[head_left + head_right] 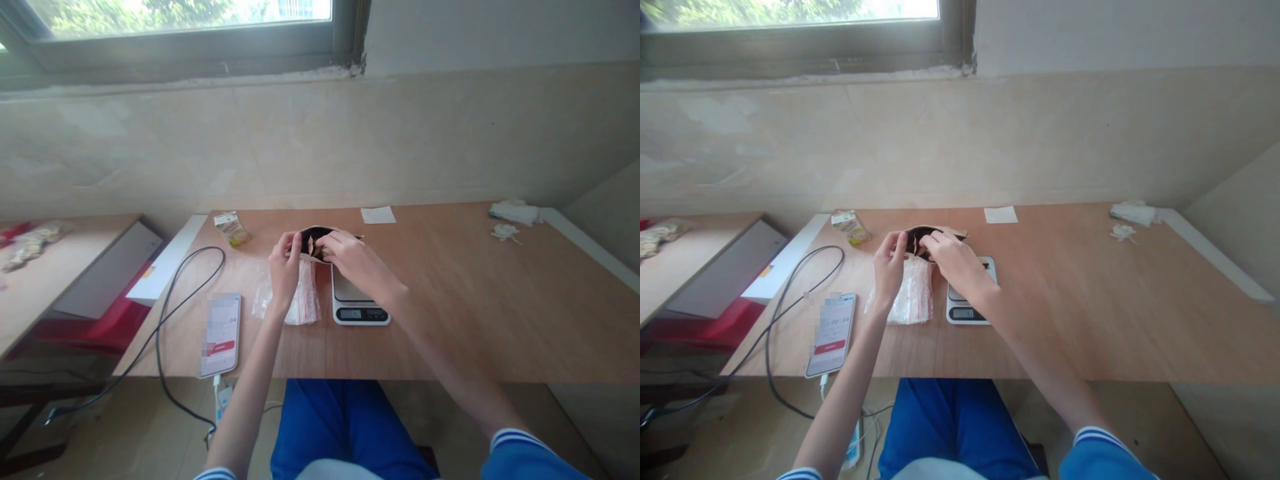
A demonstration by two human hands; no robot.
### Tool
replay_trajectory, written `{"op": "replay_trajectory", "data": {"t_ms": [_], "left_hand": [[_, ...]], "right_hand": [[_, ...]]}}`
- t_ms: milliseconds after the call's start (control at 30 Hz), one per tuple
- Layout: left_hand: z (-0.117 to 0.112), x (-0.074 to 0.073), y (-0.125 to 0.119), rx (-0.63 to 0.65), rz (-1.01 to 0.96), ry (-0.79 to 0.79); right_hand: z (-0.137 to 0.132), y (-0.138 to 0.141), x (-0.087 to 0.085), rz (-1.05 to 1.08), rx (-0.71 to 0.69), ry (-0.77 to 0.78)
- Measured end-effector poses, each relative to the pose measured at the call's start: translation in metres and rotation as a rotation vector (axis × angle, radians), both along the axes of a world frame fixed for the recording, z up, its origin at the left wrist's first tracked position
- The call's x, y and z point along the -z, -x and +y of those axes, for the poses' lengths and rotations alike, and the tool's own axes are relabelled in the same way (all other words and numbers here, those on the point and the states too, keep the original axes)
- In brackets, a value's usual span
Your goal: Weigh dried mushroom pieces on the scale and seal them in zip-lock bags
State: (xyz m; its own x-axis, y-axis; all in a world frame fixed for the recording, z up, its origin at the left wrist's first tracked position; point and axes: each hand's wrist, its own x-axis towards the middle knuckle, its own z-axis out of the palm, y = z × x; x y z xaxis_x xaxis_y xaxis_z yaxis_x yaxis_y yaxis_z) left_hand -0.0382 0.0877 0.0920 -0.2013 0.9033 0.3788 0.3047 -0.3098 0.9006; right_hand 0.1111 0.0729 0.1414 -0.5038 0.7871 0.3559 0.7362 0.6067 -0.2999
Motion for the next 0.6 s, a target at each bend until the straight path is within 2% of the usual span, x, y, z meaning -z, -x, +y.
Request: {"op": "replay_trajectory", "data": {"t_ms": [100,200,333,467,600], "left_hand": [[0.001,0.000,0.000,0.000,-0.010,0.008],[0.002,-0.001,0.001,0.003,-0.007,0.010],[0.005,-0.003,0.003,-0.008,-0.004,0.014],[0.012,-0.005,0.005,-0.040,0.021,0.006],[0.020,-0.006,0.007,-0.052,0.040,-0.002]], "right_hand": [[-0.005,-0.003,-0.002,0.087,-0.017,-0.018],[-0.011,-0.008,-0.005,0.279,-0.058,-0.025],[-0.025,-0.025,-0.001,0.649,-0.023,0.156],[-0.033,-0.046,0.025,0.968,0.037,0.416],[-0.032,-0.059,0.068,1.040,0.184,0.661]]}}
